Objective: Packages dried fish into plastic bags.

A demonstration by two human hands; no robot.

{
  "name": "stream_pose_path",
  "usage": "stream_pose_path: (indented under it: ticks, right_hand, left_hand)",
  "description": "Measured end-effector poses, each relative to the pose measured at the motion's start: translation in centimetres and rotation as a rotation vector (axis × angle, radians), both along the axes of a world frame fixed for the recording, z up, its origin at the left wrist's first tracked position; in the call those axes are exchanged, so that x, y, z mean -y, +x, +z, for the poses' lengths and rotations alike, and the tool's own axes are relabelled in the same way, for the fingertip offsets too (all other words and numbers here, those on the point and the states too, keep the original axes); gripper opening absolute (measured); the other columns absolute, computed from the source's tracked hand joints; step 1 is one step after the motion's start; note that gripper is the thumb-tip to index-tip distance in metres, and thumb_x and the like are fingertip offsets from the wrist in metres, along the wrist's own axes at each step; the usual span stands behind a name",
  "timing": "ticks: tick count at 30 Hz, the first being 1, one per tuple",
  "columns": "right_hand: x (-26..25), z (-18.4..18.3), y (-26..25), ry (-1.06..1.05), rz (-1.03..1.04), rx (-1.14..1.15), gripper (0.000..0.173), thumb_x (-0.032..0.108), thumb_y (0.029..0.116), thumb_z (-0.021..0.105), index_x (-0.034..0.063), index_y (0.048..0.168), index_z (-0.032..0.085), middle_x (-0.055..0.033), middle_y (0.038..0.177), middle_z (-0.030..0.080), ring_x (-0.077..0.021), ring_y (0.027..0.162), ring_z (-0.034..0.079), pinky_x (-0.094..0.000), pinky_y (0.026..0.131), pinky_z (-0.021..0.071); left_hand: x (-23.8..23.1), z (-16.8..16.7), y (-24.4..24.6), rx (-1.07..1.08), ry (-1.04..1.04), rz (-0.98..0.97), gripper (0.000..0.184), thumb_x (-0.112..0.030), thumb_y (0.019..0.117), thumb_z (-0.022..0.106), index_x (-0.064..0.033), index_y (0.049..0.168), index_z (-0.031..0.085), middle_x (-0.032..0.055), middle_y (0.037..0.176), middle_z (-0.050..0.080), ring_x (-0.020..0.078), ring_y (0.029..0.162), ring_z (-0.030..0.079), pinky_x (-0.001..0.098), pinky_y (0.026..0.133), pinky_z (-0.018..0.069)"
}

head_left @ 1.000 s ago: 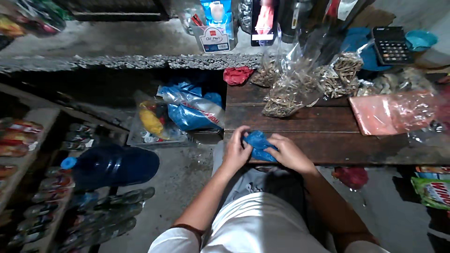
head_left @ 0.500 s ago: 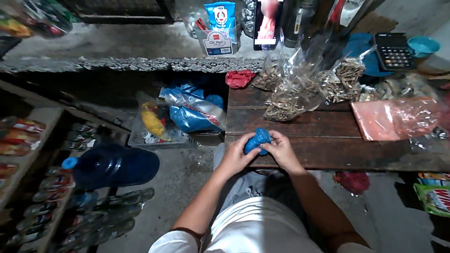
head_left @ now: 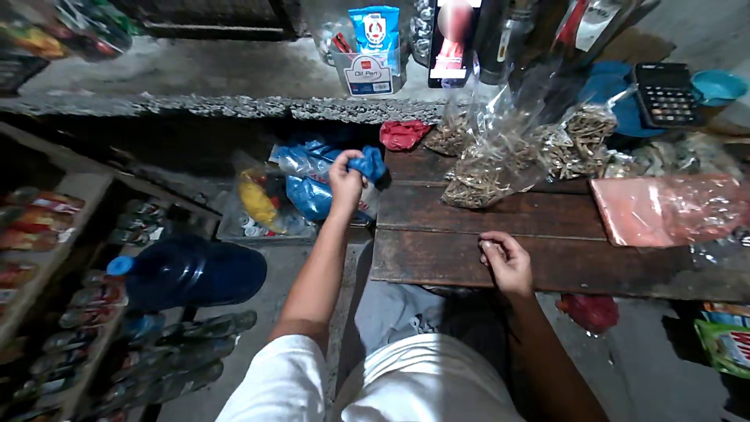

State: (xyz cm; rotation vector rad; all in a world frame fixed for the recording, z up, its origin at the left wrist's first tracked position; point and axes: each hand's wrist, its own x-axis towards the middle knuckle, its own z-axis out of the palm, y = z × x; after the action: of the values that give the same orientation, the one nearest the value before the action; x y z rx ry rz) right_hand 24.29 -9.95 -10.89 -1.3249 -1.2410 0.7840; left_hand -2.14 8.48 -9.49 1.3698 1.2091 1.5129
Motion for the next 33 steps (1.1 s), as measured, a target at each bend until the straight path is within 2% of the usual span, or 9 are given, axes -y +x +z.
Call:
stream_pose_path:
  ticks: [6,9,12,18,21,22,24,27,33]
  right_hand:
    - [-0.4,-0.6,-0.3,0.038,-0.025,0.074,0.024,0.005,0.0976,0.053,-0.0121,0.108,0.067,-0.0079,0.094,0.067,0.0072,0.073,0.056,-0.0085,0.067,0.0473]
    - [-0.5,-0.7,-0.2,0.062,-0.031,0.053,0.024,0.004,0.0971,0.053,-0.0125,0.109,0.067,-0.0075,0.093,0.067,0.0076,0.071,0.055,-0.0083,0.066,0.0472]
    - [-0.4,-0.7,-0.1,0.069,-0.022,0.041,0.024,0.003,0.0971,0.053,-0.0123,0.108,0.067,-0.0073,0.093,0.067,0.0074,0.071,0.056,-0.0088,0.065,0.0478]
    - [-0.5,-0.6,-0.1,0.056,-0.017,0.043,0.024,0.004,0.0971,0.052,-0.0118,0.107,0.068,-0.0059,0.091,0.067,0.0085,0.07,0.055,-0.0079,0.064,0.0468]
    - [-0.4,-0.5,-0.2,0.038,-0.024,0.052,0.024,0.004,0.0974,0.052,-0.0117,0.108,0.068,-0.0057,0.09,0.067,0.0085,0.069,0.054,-0.008,0.064,0.0462]
    - [-0.4,-0.5,-0.2,0.036,-0.028,0.064,0.025,0.004,0.0974,0.052,-0.0115,0.108,0.068,-0.0063,0.091,0.067,0.008,0.07,0.055,-0.0084,0.065,0.0467]
    - [-0.4,-0.5,-0.2,0.043,-0.035,0.085,0.025,0.005,0.0968,0.053,-0.0118,0.108,0.068,-0.0094,0.093,0.069,0.0061,0.072,0.058,-0.0099,0.067,0.0488]
    - [-0.4,-0.4,-0.3,0.031,-0.054,0.108,0.025,0.005,0.0961,0.054,-0.0113,0.107,0.069,-0.0114,0.094,0.07,0.0046,0.073,0.059,-0.0106,0.068,0.0496]
    - [-0.5,-0.5,-0.5,0.066,-0.077,0.202,0.023,0.003,0.0956,0.055,-0.0111,0.104,0.071,-0.0147,0.09,0.071,0.0015,0.07,0.06,-0.0121,0.067,0.0493]
  left_hand:
    - [-9.1,-1.3,1.7,0.573,-0.358,0.179,0.036,0.001,0.1039,0.034,-0.002,0.139,0.039,0.0086,0.101,0.056,0.0114,0.075,0.059,0.0254,0.069,0.0541]
    - [-10.5,-0.8,3.0,0.858,-0.385,0.176,0.034,-0.004,0.1045,0.029,-0.0008,0.137,0.038,0.0168,0.118,0.056,0.0196,0.096,0.066,0.0311,0.082,0.0572]
    - [-10.4,-1.0,3.6,0.882,-0.431,0.124,0.029,-0.004,0.1075,0.027,0.0009,0.134,0.038,0.0158,0.117,0.059,0.0171,0.097,0.067,0.0286,0.085,0.0572]
    - [-10.5,-1.0,4.6,0.437,-0.595,0.082,0.013,-0.009,0.108,0.036,-0.0051,0.11,0.048,0.0005,0.079,0.048,0.0074,0.061,0.05,0.0217,0.064,0.0509]
    - [-11.3,-1.2,4.6,0.108,-0.586,0.034,0.015,-0.013,0.1078,0.036,-0.005,0.118,0.044,-0.0005,0.074,0.047,0.0067,0.053,0.047,0.0225,0.053,0.0472]
    - [-11.4,-1.3,4.6,-0.019,-0.564,0.027,0.022,-0.012,0.1069,0.037,-0.0027,0.126,0.044,0.0027,0.08,0.051,0.0089,0.057,0.051,0.0253,0.056,0.0485]
    - [-11.7,-1.6,4.4,-0.244,-0.504,0.031,0.037,-0.012,0.1059,0.042,0.005,0.138,0.046,0.0205,0.11,0.062,0.0256,0.089,0.064,0.0431,0.08,0.0544]
    - [-11.1,-1.4,4.2,-0.542,-0.414,0.039,0.041,-0.017,0.1085,0.04,0.0113,0.136,0.052,0.0344,0.135,0.055,0.0457,0.128,0.055,0.061,0.108,0.0408]
    - [-8.7,0.2,5.5,-0.898,-0.407,-0.015,0.053,-0.034,0.1112,0.032,0.0038,0.141,0.053,0.0311,0.151,0.041,0.0477,0.131,0.051,0.0638,0.104,0.0421]
